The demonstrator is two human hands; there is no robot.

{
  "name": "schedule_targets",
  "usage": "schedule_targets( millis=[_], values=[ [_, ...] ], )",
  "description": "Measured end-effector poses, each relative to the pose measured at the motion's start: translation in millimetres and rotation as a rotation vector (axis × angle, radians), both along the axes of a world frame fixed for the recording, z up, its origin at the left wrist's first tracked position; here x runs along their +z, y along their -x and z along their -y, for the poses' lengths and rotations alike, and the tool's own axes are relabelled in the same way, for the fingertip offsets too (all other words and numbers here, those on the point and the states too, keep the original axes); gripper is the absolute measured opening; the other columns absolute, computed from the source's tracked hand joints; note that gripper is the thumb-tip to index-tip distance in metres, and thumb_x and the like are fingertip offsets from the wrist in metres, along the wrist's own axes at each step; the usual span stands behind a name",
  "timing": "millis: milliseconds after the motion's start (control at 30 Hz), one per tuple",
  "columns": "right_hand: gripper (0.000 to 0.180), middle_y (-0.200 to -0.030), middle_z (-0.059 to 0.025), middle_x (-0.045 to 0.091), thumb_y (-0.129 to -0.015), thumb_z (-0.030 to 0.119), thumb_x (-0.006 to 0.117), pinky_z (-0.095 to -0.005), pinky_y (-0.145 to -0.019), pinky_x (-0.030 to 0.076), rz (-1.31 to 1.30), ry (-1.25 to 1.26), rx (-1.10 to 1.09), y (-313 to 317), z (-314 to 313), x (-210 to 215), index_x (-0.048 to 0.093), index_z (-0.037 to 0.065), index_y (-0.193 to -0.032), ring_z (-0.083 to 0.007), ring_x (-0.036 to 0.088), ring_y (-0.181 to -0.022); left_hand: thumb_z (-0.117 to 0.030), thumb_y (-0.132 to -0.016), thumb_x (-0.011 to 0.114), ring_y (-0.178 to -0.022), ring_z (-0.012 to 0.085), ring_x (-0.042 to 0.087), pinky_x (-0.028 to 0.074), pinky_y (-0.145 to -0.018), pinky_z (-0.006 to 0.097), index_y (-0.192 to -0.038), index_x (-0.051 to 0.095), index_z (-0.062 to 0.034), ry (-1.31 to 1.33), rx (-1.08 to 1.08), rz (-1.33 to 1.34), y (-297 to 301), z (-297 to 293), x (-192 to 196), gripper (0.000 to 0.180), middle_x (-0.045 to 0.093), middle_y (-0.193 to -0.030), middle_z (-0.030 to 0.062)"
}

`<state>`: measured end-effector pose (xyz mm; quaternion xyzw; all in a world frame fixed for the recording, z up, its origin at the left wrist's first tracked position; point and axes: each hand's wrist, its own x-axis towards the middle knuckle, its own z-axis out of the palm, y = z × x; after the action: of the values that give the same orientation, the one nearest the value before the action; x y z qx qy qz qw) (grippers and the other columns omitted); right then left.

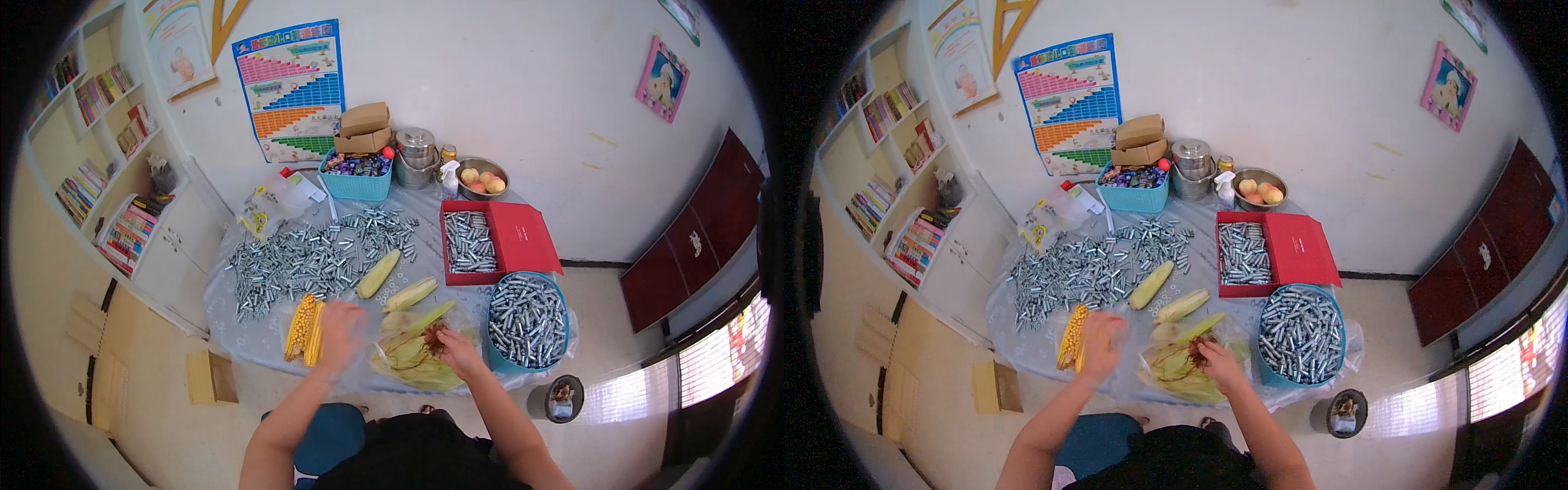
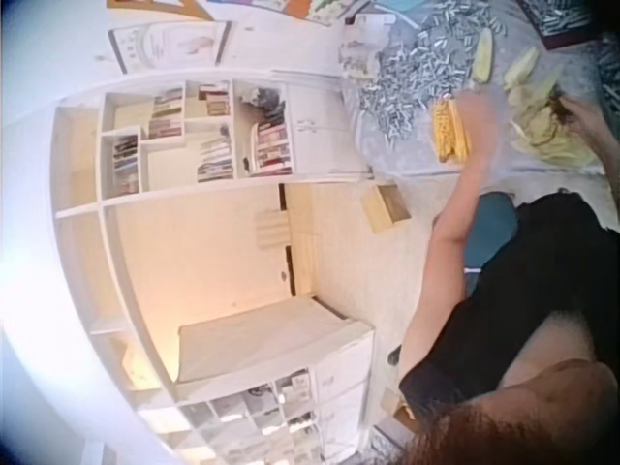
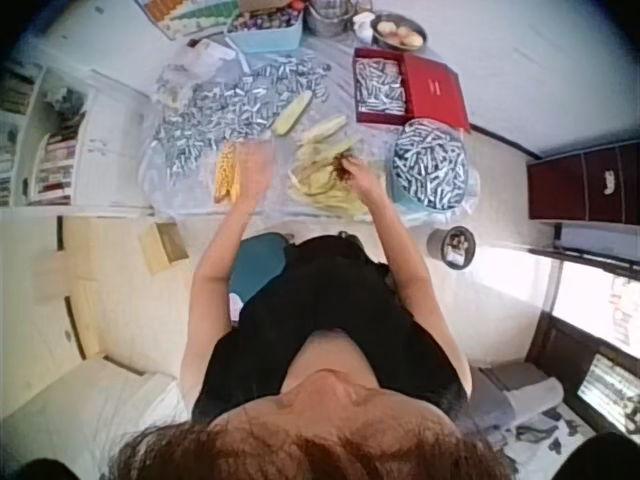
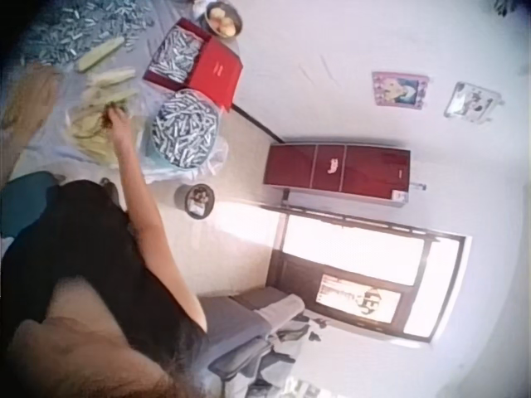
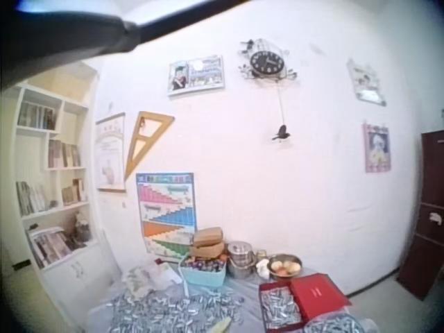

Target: The person shucks corn cobs by hand, peeling back the husks and removing the silk. They place the cleaned cobs on a table alongside other prepared corn and discard the husks into a pile.

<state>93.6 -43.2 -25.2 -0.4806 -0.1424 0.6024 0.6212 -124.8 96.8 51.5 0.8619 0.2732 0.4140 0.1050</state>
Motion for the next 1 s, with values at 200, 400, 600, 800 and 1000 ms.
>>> schedule_targets(
  millis=[200, 400, 600, 800, 1000],
  values=[
    [0.03, -0.102, -0.0044, 0.057, -0.092, 0.028, 0.042, -0.0309, -0.075, 0.043, -0.323, -0.121, 0.116, -8, 2, -13, 0.05, 0.007, -0.112, -0.0173, 0.054, -0.088, -0.016, -0.063, 0.07, -0.091, 0.0249, 0.049, 0.037, -0.08, 0.039, -0.086, 0.063, -0.0112, 0.129, -0.293, -0.128, -80, 69, -23, 0.024, 0.058, -0.087, 0.004],
    [0.033, -0.112, -0.0062, 0.054, -0.091, 0.03, 0.042, -0.0365, -0.086, 0.04, -0.401, -0.1, 0.191, -18, 13, -14, 0.049, 0.007, -0.114, -0.021, 0.05, -0.101, -0.01, -0.061, 0.063, -0.085, 0.025, 0.05, 0.035, -0.08, 0.04, -0.075, 0.06, -0.0064, 0.142, -0.276, -0.189, -96, 55, -85, 0.014, 0.056, -0.078, 0.0063],
    [0.046, -0.124, -0.0094, 0.05, -0.089, 0.03, 0.047, -0.0389, -0.094, 0.038, -0.031, 0.113, 0.128, -31, 34, 29, 0.042, 0.003, -0.127, -0.0256, 0.046, -0.115, -0.008, -0.062, 0.059, -0.088, 0.0232, 0.05, 0.037, -0.077, 0.035, -0.075, 0.065, -0.0078, 0.017, -0.143, -0.701, -83, 46, -70, 0.014, 0.059, -0.081, 0.0057],
    [0.047, -0.124, -0.0085, 0.05, -0.088, 0.025, 0.052, -0.0342, -0.091, 0.04, 0.295, 0.109, 0.178, -41, 35, 39, 0.04, 0.003, -0.129, -0.0217, 0.051, -0.111, -0.022, -0.063, 0.069, -0.091, 0.0231, 0.051, 0.037, -0.079, 0.035, -0.085, 0.066, -0.0106, 0.087, -0.255, -0.695, -82, 53, -81, 0.024, 0.06, -0.086, 0.0045],
    [0.046, -0.119, -0.009, 0.054, -0.088, 0.026, 0.054, -0.0328, -0.089, 0.042, 0.199, 0.133, 0.202, -29, 27, 21, 0.043, 0.004, -0.126, -0.0202, 0.053, -0.108, -0.025, -0.064, 0.071, -0.086, 0.0252, 0.053, 0.04, -0.076, 0.035, -0.09, 0.066, -0.0126, 0.326, -0.221, -0.224, -89, 60, -31, 0.03, 0.06, -0.086, 0.0066]
  ],
)
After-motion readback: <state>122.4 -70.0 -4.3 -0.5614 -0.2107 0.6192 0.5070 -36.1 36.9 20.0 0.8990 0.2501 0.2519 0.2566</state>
